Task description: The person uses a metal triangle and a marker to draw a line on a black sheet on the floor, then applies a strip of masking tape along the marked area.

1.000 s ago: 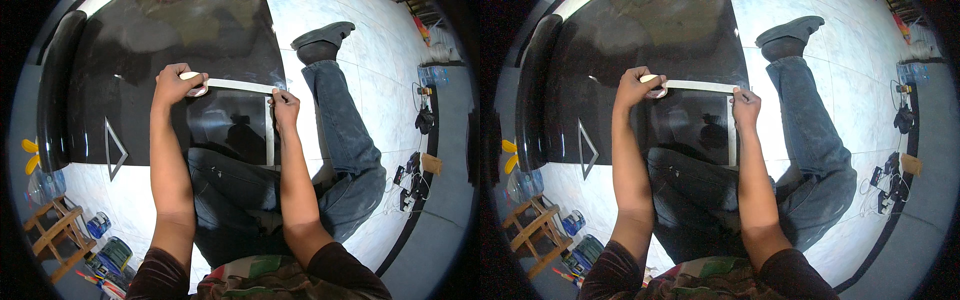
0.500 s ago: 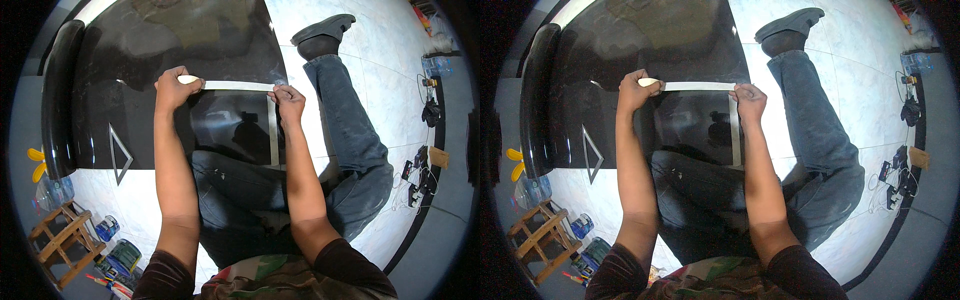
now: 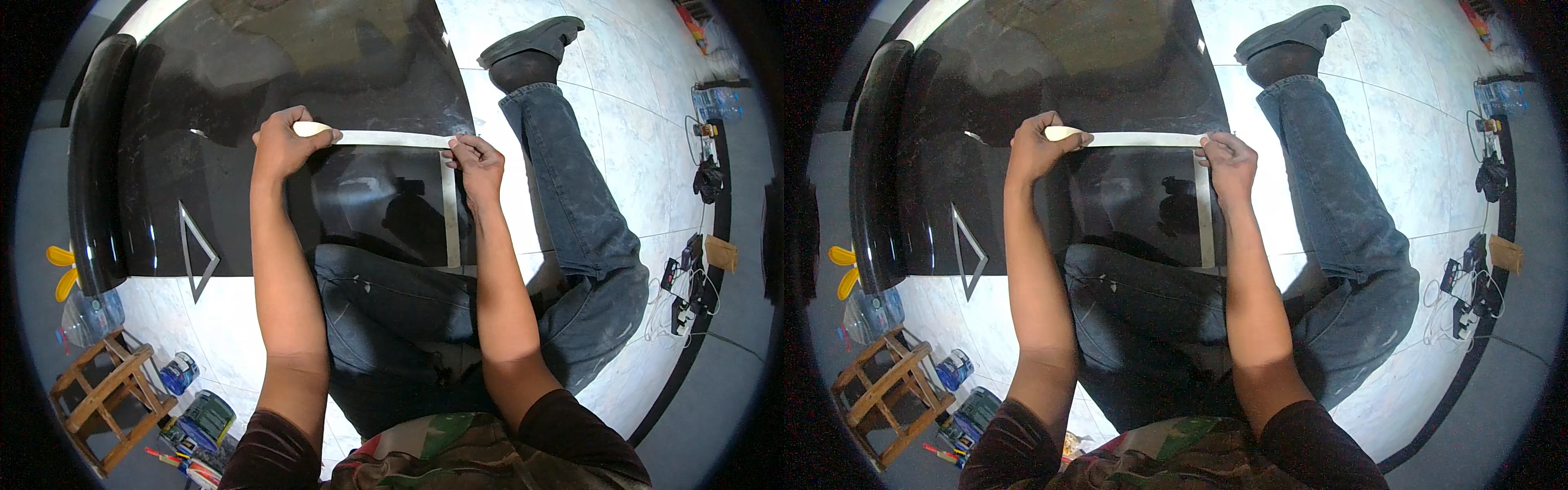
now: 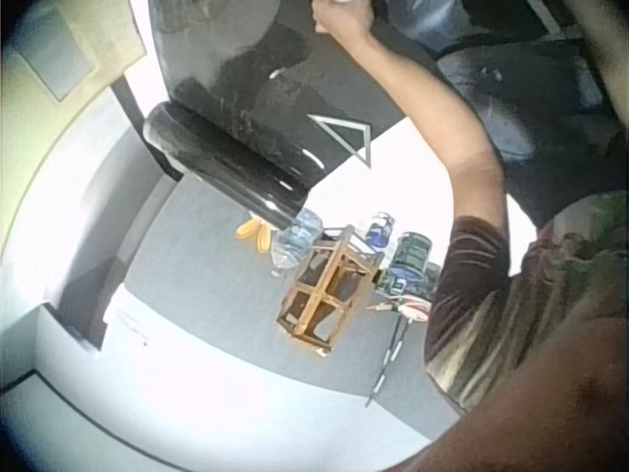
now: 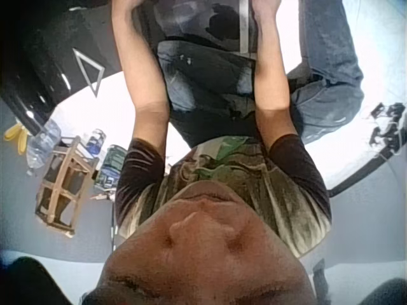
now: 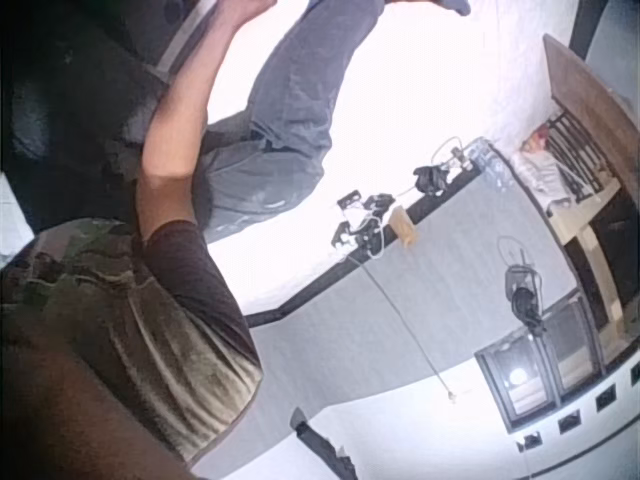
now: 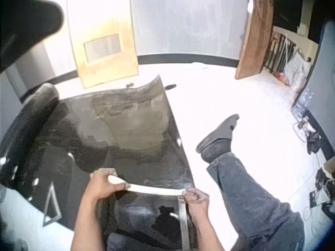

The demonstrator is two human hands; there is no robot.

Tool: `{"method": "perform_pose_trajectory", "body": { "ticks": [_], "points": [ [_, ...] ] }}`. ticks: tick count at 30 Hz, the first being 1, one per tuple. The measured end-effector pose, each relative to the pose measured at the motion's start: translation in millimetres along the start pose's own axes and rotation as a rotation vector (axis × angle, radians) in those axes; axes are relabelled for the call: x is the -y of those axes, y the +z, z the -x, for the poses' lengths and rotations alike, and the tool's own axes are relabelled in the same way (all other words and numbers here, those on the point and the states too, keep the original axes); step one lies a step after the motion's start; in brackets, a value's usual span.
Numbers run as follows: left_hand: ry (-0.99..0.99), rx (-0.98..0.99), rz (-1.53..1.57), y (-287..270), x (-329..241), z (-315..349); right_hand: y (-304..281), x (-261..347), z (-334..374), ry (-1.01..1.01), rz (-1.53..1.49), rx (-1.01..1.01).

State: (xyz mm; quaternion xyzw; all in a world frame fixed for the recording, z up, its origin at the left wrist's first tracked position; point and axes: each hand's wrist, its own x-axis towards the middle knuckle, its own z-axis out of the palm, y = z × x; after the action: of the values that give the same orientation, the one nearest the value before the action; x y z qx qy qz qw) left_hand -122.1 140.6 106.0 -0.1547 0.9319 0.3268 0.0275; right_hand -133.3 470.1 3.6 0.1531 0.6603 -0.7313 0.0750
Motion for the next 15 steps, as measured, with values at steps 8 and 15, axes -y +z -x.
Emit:
{"method": "perform_pose_trajectory", "body": {
  "ticks": [8,15],
  "points": [
    [0.016,0.027,0.05,-15.0,-2.5,2.6,2.8,-5.5,-0.7,-0.056,0.047,-0.081],
    [0.05,0.068,0.135,-20.4,-2.9,2.9,-1.3,-0.9,0.1,-0.002,0.025,-0.069]
  ]
}}
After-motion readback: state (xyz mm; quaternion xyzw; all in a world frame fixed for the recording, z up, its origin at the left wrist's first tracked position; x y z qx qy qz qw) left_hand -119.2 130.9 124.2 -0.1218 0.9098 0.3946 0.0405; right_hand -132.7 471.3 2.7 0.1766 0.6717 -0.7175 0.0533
